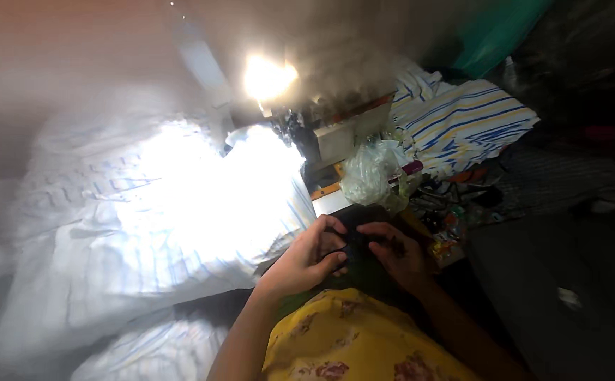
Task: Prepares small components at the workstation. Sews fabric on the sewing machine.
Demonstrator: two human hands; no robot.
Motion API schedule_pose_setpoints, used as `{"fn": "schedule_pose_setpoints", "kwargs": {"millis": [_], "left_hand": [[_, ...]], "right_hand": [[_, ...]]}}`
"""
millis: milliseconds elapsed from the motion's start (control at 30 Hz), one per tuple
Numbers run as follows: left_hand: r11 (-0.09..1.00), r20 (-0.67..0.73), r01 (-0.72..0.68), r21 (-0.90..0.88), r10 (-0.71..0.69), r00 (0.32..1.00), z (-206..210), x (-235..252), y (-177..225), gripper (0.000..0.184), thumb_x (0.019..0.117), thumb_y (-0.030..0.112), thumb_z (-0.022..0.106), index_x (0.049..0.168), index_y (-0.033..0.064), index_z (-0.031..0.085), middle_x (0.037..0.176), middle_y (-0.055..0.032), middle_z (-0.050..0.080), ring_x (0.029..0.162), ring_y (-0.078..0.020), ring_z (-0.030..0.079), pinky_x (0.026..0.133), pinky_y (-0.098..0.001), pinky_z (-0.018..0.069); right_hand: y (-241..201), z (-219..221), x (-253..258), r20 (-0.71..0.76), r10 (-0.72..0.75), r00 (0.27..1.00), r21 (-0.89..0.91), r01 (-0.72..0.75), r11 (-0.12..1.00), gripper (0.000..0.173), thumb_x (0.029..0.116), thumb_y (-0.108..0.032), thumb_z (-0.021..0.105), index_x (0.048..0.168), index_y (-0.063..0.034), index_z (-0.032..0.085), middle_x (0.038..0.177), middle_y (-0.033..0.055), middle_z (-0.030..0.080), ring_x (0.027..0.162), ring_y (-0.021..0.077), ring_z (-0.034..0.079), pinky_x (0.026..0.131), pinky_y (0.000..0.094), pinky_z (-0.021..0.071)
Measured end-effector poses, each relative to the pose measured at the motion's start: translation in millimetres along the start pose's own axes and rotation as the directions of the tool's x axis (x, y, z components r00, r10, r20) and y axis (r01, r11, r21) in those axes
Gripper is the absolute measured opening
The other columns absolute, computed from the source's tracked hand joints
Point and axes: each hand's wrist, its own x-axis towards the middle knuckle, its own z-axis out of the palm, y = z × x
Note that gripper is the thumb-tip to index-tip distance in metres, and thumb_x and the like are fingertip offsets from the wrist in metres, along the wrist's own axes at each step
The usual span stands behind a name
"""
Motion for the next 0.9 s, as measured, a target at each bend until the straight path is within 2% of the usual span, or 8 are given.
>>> {"fn": "schedule_pose_setpoints", "kwargs": {"millis": [67, 100, 200, 367, 533, 700, 833, 900], "left_hand": [[1.0, 0.023, -0.017, -0.021, 0.017, 1.0, -1.0, 4.0, 3.1, 0.032, 0.0978, -0.001, 0.056, 0.126, -0.0026, 0.041, 0.097, 0.0013, 0.066, 0.08, -0.0014, 0.067, 0.073, -0.0204, 0.0589], [0.999, 0.015, -0.028, -0.029, 0.029, 0.999, -2.0, 4.9, 5.2, 0.031, 0.0979, -0.001, 0.056, 0.125, -0.0024, 0.042, 0.096, 0.0013, 0.066, 0.08, -0.0014, 0.067, 0.073, -0.0203, 0.0589], [0.999, -0.049, -0.017, -0.03, 0.016, 0.999, -10.4, -1.1, 11.8, 0.025, 0.0984, 0.003, 0.059, 0.118, 0.0026, 0.044, 0.087, 0.0061, 0.065, 0.073, 0.0003, 0.066, 0.067, -0.0178, 0.0577], [0.998, -0.179, 0.011, -0.063, -0.023, 0.984, -26.1, -27.0, 8.5, 0.021, 0.0965, 0.004, 0.063, 0.11, 0.0095, 0.048, 0.082, 0.0106, 0.066, 0.071, 0.0024, 0.065, 0.066, -0.0155, 0.0564], [0.999, -0.035, 0.002, -0.045, -0.003, 0.999, -41.6, -50.9, 4.9, 0.021, 0.0904, 0.003, 0.071, 0.102, 0.0097, 0.055, 0.085, 0.0141, 0.061, 0.076, 0.0088, 0.058, 0.069, -0.0099, 0.0495], [0.996, 0.194, 0.009, -0.087, 0.009, 0.981, -47.4, -59.0, -6.6, 0.021, 0.0933, 0.0, 0.063, 0.114, -0.0051, 0.066, 0.084, 0.005, 0.068, 0.067, 0.0086, 0.054, 0.061, -0.0094, 0.0453], [0.994, 0.124, -0.013, -0.112, 0.027, 0.992, -43.9, -60.9, -11.6, 0.032, 0.0929, 0.0, 0.065, 0.124, -0.0057, 0.063, 0.1, 0.0005, 0.07, 0.067, 0.0098, 0.052, 0.06, -0.0083, 0.0445], [0.995, 0.071, -0.016, -0.101, 0.023, 0.997, -45.5, -62.8, -10.7, 0.036, 0.0911, 0.001, 0.067, 0.127, -0.0039, 0.06, 0.098, 0.0014, 0.069, 0.065, 0.0087, 0.053, 0.058, -0.0086, 0.0456]], "right_hand": [[-22.9, 3.2, 15.9, 0.236, 0.122, 0.964, 0.33, -0.198, 0.923, 0.042, 0.1019, -0.032, 0.059, 0.137, -0.0095, 0.059, 0.124, -0.0126, 0.067, 0.065, -0.0137, 0.049, 0.055, 0.0057, 0.0422], [-29.6, 3.3, 23.9, 0.317, 0.159, 0.935, 0.367, -0.275, 0.889, 0.042, 0.0992, -0.031, 0.064, 0.136, -0.0119, 0.057, 0.112, -0.0161, 0.067, 0.065, -0.0117, 0.052, 0.056, 0.0077, 0.0447], [-38.6, -0.8, 38.5, 0.258, 0.182, 0.949, 0.257, -0.249, 0.934, 0.031, 0.0911, -0.018, 0.07, 0.12, -0.0187, 0.06, 0.087, -0.018, 0.064, 0.068, -0.0084, 0.057, 0.058, 0.0101, 0.0482], [-47.1, -3.8, 53.2, 0.104, 0.091, 0.99, 0.012, -0.092, 0.996, 0.028, 0.0905, -0.018, 0.071, 0.117, -0.02, 0.06, 0.085, -0.0178, 0.063, 0.065, -0.0091, 0.056, 0.057, 0.0082, 0.0472], [-48.2, 4.4, 68.5, 0.186, 0.007, 0.983, -0.076, 0.008, 0.997, 0.031, 0.0914, -0.019, 0.07, 0.12, -0.0188, 0.057, 0.086, -0.0189, 0.065, 0.068, -0.0119, 0.057, 0.06, 0.0056, 0.0471], [-42.6, 12.5, 77.3, 0.352, 0.011, 0.936, -0.284, 0.095, 0.954, 0.025, 0.0925, -0.024, 0.067, 0.113, -0.0091, 0.065, 0.085, -0.0104, 0.063, 0.068, -0.0101, 0.054, 0.062, 0.0086, 0.047], [-48.4, 8.7, 72.1, 0.334, -0.068, 0.94, -0.56, 0.256, 0.788, 0.054, 0.0966, -0.042, 0.062, 0.13, -0.0004, 0.06, 0.114, 0.0169, 0.062, 0.067, 0.0128, 0.055, 0.058, 0.0296, 0.0485], [-52.0, 4.3, 64.3, 0.371, -0.066, 0.926, -0.583, 0.287, 0.76, 0.059, 0.0992, -0.049, 0.057, 0.125, 0.0041, 0.059, 0.106, 0.0206, 0.064, 0.067, 0.0179, 0.059, 0.058, 0.0333, 0.0514]]}}
